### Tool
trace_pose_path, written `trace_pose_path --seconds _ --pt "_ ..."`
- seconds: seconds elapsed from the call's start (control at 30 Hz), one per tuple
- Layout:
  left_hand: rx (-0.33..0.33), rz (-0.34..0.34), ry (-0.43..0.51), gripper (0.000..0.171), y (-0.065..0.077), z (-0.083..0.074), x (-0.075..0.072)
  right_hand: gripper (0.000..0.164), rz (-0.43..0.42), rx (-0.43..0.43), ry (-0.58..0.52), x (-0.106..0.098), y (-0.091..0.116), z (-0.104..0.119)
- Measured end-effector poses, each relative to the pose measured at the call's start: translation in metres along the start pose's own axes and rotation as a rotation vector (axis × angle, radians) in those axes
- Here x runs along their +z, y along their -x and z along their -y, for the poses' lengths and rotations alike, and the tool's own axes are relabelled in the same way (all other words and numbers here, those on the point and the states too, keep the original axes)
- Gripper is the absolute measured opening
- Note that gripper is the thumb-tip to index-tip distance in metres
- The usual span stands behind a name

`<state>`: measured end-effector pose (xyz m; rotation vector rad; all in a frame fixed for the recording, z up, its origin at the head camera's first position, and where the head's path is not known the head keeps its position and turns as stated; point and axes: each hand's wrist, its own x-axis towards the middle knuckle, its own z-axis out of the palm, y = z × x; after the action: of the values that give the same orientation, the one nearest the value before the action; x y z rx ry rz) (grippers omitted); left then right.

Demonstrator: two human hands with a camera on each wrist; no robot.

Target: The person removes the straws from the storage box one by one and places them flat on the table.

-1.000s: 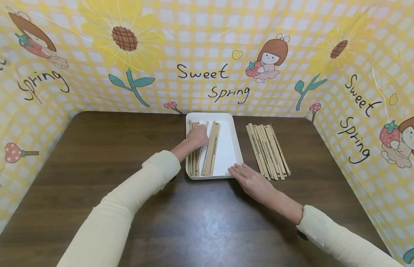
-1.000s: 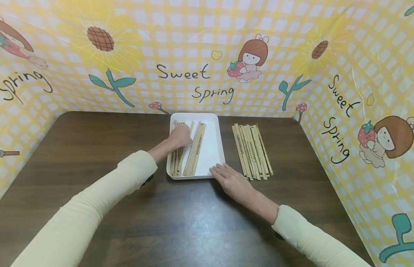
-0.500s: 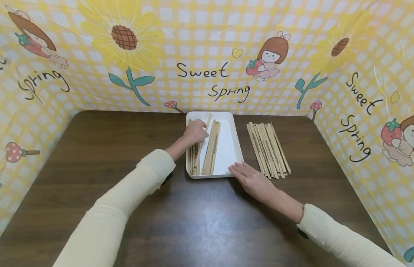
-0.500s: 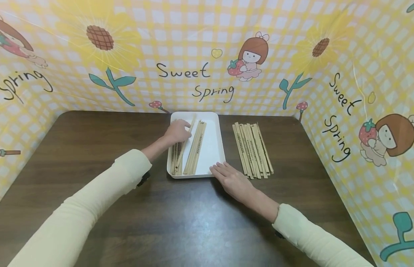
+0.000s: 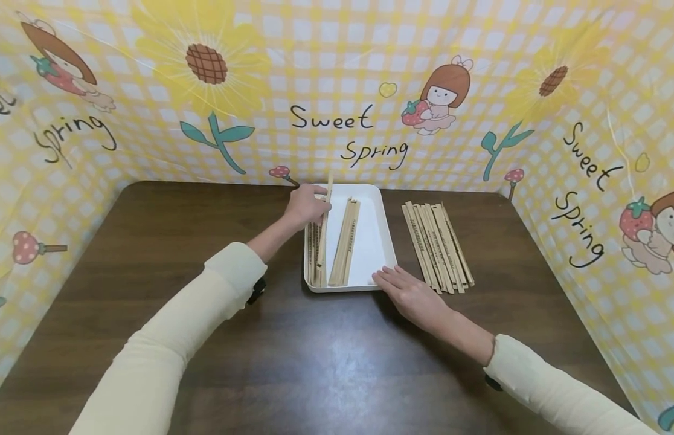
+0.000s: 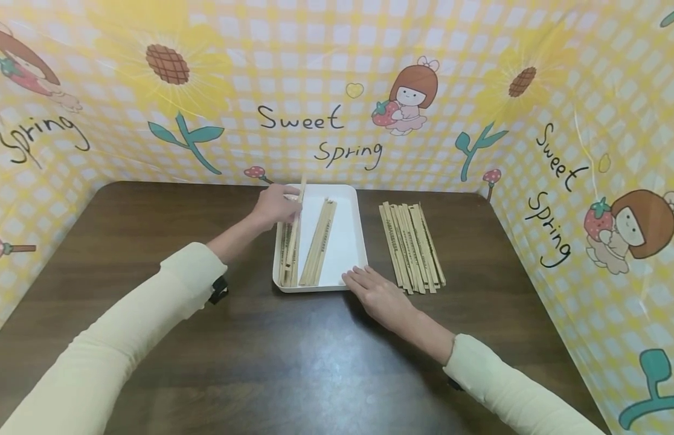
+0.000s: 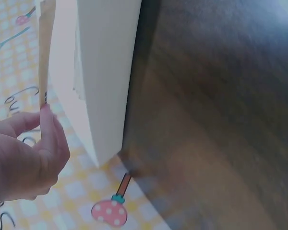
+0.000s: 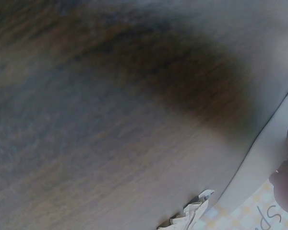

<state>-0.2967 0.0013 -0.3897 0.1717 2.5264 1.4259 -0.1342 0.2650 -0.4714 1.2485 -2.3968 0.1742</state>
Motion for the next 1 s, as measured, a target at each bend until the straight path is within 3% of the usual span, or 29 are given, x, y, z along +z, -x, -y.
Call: trace_pose_path --seconds 0.2,0.33,0.53,0.73,1.0 --pt "-0.008 0.004 -0.012 0.052 0.009 0.004 -0.026 0.044 -0.006 0.001 0.005 0.001 0.0 0.001" --pt "-0.007 -0.009 -0.027 0.046 0.017 0.017 -0.042 0.044 -0.005 0.004 0.0 0.0 0.0 0.001" --pt "-0.075 -0.018 -0.037 0.049 0.026 0.04 -0.061 0.045 -0.006 0.005 -0.013 -0.001 0.0 0.001" --pt "-0.121 0.014 -0.034 0.051 0.035 0.063 -0.069 0.046 -0.014 0.008 -0.018 -0.002 -0.001 0.003" --pt "-0.123 0.009 -0.121 0.05 0.045 0.088 -0.077 0.045 -0.027 -0.002 -0.023 -0.001 -0.003 0.004"
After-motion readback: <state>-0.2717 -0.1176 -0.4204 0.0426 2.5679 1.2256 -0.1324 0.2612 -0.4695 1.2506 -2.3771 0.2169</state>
